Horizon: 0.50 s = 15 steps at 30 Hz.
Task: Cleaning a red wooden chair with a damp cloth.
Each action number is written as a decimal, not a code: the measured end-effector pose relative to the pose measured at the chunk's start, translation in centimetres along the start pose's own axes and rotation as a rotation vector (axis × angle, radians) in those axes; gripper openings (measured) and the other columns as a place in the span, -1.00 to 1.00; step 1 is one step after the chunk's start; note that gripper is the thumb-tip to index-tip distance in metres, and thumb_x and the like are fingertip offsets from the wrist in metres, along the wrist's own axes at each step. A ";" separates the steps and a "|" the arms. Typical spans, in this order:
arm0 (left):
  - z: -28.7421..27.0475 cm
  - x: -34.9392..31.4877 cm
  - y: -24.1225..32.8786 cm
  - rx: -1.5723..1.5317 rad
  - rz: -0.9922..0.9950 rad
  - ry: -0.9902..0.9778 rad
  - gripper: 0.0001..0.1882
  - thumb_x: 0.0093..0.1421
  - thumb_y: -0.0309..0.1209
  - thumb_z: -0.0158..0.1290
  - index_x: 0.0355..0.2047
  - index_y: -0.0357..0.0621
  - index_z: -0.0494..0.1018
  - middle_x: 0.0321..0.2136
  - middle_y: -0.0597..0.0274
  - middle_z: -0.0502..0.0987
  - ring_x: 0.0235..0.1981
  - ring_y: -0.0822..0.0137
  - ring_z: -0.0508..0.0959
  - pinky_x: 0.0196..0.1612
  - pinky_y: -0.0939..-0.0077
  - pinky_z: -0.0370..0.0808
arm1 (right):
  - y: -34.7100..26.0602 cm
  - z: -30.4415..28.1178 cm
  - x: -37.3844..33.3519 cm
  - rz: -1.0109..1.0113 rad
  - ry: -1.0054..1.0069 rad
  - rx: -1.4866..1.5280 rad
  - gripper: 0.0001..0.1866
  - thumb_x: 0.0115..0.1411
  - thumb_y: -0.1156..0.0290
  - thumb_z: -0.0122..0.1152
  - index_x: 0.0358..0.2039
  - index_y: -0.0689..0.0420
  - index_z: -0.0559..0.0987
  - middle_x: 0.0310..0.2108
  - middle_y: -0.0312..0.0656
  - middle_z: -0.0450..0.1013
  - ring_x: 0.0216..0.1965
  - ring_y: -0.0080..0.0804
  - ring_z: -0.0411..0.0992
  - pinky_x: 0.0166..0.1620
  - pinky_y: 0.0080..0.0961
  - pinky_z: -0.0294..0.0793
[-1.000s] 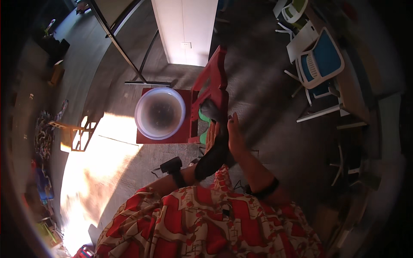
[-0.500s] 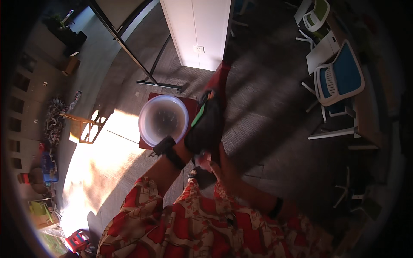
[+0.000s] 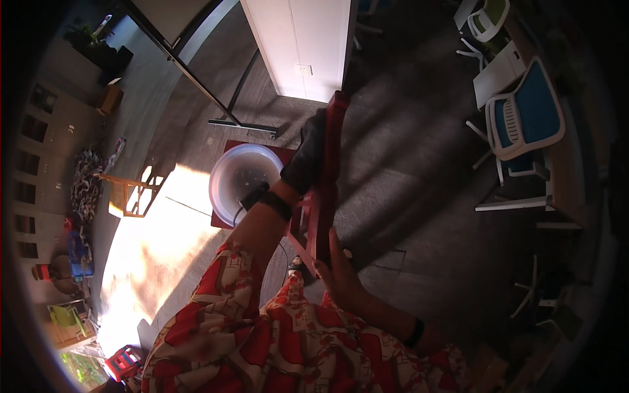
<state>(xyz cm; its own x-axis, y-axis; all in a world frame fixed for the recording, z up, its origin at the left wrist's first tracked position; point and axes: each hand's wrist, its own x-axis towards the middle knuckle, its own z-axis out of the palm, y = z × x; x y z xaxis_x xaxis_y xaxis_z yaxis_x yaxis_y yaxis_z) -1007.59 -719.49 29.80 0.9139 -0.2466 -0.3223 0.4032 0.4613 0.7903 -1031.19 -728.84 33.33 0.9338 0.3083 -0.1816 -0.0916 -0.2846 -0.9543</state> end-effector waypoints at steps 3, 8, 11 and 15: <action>0.9 -1.7 -4.2 -0.082 -0.028 -0.092 -0.60 0.19 -0.01 -0.05 -0.11 0.00 0.31 -0.40 0.44 0.29 -0.33 0.56 0.35 -0.31 0.67 0.35 | 0.6 -1.4 -0.9 0.060 0.062 0.029 -0.24 0.30 0.16 -0.13 0.27 0.31 -0.23 0.24 0.26 -0.10 0.25 0.08 0.01 0.21 -0.26 0.08; -1.1 -7.9 -2.0 -0.132 -0.117 -0.296 -0.67 0.28 -0.08 -0.19 -0.10 0.00 0.28 -0.38 0.41 0.30 -0.31 0.51 0.37 -0.30 0.60 0.36 | 0.0 -1.1 -0.6 0.029 0.068 0.013 -0.27 0.30 0.19 -0.13 0.27 0.29 -0.21 0.21 0.20 0.01 0.22 -0.02 0.09 0.19 -0.32 0.13; -0.6 -12.2 0.0 -0.284 -0.266 -0.523 -0.64 0.30 -0.06 -0.23 -0.09 -0.04 0.28 -0.29 0.32 0.33 -0.23 0.40 0.38 -0.23 0.52 0.35 | -0.5 -1.3 -0.6 0.065 -0.019 0.099 -0.25 0.34 0.12 -0.28 0.28 0.30 -0.33 0.26 0.20 -0.10 0.27 -0.08 -0.02 0.23 -0.34 0.01; -1.5 -15.5 -1.3 -0.067 -0.038 -0.364 -0.62 0.27 -0.12 -0.19 -0.04 -0.09 0.25 -0.22 0.24 0.31 -0.15 0.33 0.34 -0.14 0.47 0.30 | -1.5 -0.8 -0.3 -0.001 -0.042 0.104 -0.29 0.35 0.17 -0.30 0.28 0.29 -0.32 0.27 0.13 -0.11 0.28 -0.13 -0.03 0.24 -0.36 0.00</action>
<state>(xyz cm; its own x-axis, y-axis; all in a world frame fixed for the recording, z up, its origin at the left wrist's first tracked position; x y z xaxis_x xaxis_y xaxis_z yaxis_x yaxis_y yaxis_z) -1022.18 -715.00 32.99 0.8267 -0.5463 -0.1348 0.4498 0.4977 0.7416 -1031.08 -729.22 34.99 0.9188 0.3470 -0.1879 -0.1278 -0.1887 -0.9737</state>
